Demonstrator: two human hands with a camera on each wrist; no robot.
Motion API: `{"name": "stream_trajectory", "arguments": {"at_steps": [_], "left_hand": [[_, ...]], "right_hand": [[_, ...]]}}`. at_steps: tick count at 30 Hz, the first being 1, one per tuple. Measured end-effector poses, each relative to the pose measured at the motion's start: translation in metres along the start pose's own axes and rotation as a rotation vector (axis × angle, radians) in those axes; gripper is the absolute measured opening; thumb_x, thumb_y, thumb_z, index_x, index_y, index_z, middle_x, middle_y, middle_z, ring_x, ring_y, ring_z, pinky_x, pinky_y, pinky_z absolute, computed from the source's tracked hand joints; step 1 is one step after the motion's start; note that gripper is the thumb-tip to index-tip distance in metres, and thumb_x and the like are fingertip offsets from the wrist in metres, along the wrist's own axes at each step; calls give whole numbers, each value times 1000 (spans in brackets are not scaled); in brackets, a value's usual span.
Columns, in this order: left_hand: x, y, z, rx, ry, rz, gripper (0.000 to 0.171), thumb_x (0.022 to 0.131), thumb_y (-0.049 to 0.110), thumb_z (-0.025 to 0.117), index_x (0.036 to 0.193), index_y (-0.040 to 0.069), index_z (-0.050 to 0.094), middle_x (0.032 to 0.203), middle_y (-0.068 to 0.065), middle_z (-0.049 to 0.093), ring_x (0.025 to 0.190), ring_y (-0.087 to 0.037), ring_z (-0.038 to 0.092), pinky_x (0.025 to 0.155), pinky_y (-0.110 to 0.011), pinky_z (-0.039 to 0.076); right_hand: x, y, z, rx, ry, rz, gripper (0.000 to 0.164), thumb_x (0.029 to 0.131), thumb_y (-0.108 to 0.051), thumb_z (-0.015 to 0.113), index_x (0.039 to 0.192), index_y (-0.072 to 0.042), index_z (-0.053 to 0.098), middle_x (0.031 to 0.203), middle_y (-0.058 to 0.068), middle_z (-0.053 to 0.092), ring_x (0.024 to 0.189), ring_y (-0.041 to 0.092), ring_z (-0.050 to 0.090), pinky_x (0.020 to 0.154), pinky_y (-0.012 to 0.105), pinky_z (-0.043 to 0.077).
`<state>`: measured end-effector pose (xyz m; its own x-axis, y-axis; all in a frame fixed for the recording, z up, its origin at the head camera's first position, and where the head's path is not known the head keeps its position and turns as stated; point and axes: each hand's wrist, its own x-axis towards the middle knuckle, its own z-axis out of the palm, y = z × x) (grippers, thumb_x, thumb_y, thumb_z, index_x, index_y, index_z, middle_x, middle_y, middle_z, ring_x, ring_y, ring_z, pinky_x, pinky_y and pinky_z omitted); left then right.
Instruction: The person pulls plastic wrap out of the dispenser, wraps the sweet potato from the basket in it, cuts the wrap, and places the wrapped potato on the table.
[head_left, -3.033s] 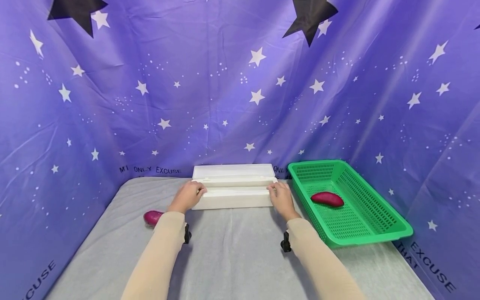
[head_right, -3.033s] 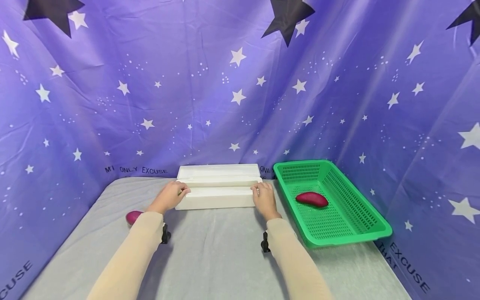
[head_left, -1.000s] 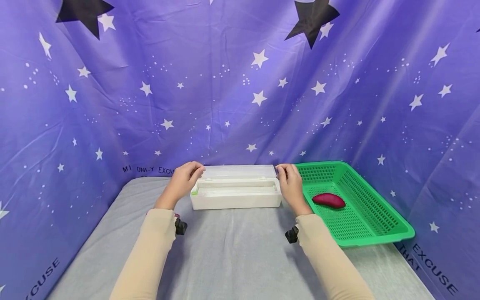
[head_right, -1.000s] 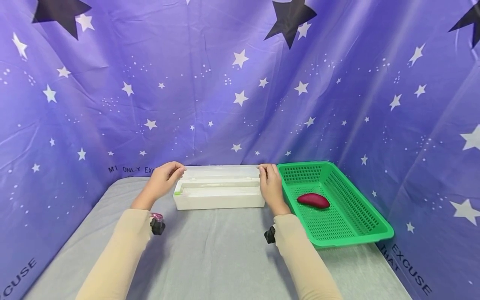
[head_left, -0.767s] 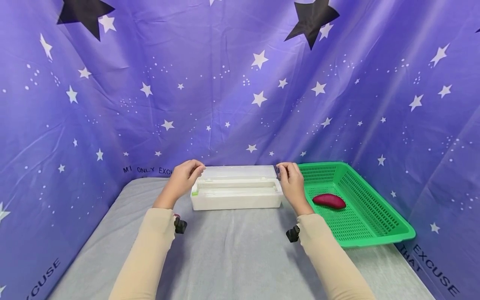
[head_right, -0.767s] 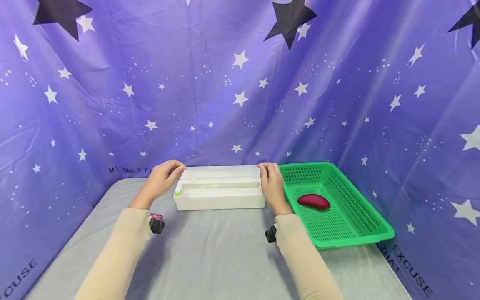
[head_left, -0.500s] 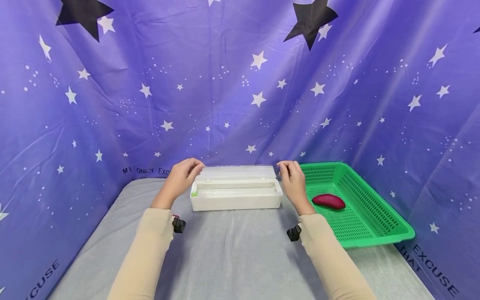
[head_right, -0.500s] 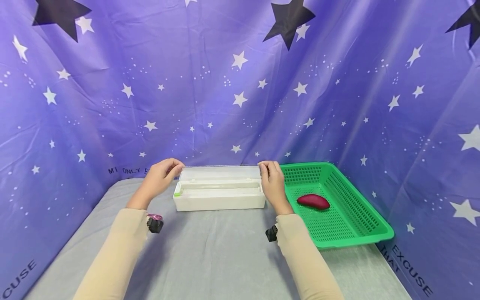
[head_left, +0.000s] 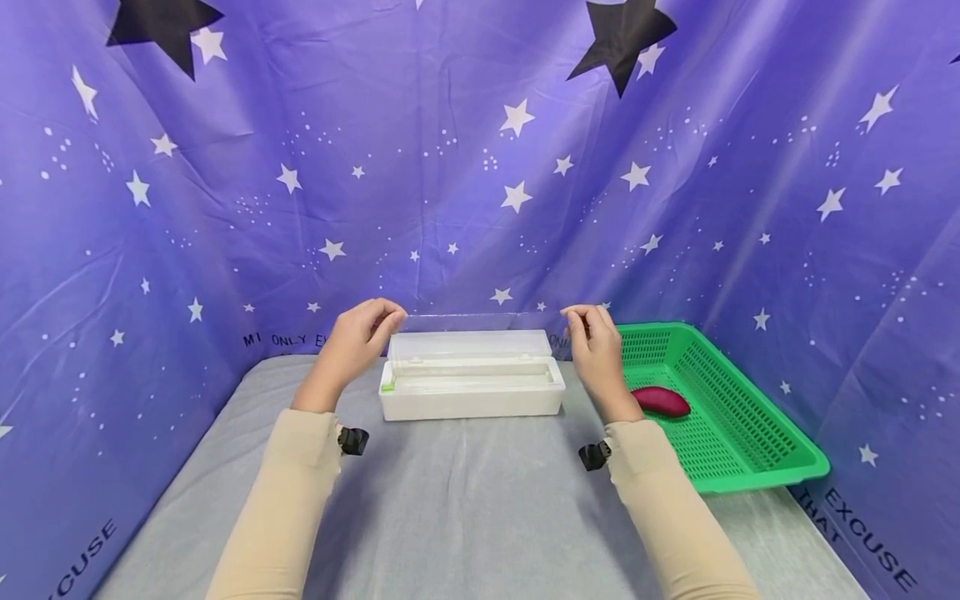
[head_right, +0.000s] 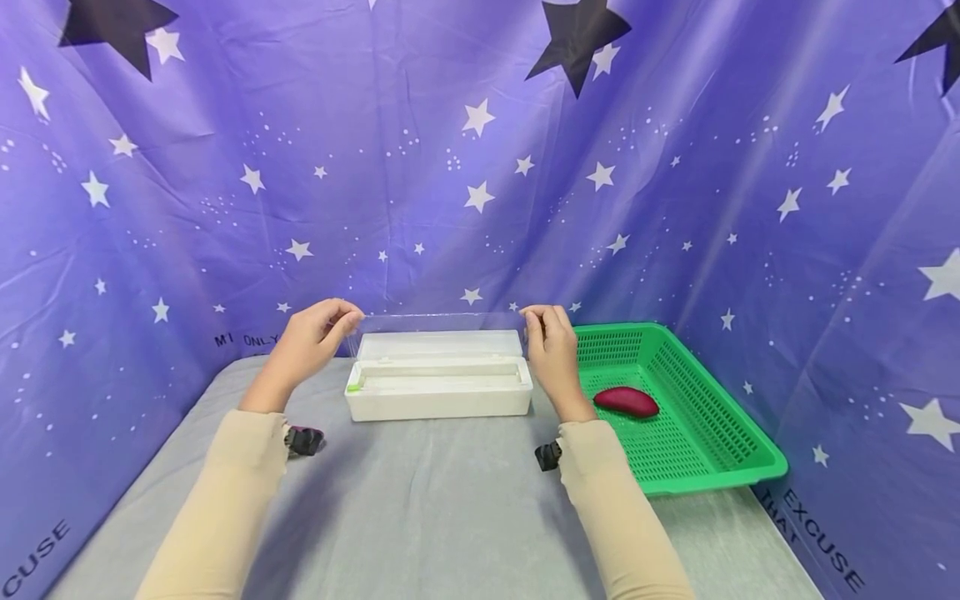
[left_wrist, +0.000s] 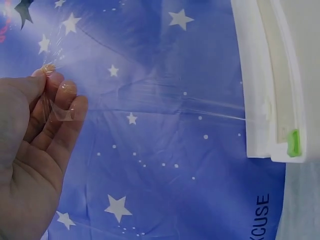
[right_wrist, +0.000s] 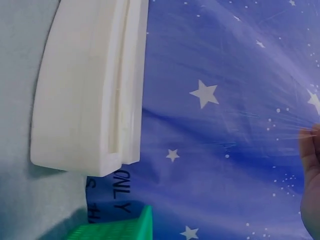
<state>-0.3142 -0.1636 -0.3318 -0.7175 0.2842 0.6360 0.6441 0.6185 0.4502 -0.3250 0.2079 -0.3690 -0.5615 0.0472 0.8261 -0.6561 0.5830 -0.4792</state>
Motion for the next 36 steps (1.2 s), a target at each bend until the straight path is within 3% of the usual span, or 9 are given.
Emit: {"name": "stream_trajectory", "arguments": {"at_steps": [7,23,36], "left_hand": [[1,3,-7,6,15,21,21,105,26,55,108,10,69,89,-1,62,75,-17,54,70,-36,48],[6,17,-22,11,83,95,18,104,24,56,105,11,68,86,1,59,74,-14,51,67,-32,44],[10,30,-34,25,120,144,18,104,22,57,106,9,69,87,0,59,75,-13,50,68,-31,44]], "right_hand": [[8,-8,-4,13,-18,-12,19,105,-12,53,107,1,67,91,12,56,79,19,57,67,20,45],[21,-25,-17,19,26,-93,17,104,-8,54,105,1,68,89,13,56,77,20,57,66,18,42],[31,-39,-25,53,48,-98,17,103,-5,54,105,2,69,92,14,57,78,20,59,69,14,46]]}}
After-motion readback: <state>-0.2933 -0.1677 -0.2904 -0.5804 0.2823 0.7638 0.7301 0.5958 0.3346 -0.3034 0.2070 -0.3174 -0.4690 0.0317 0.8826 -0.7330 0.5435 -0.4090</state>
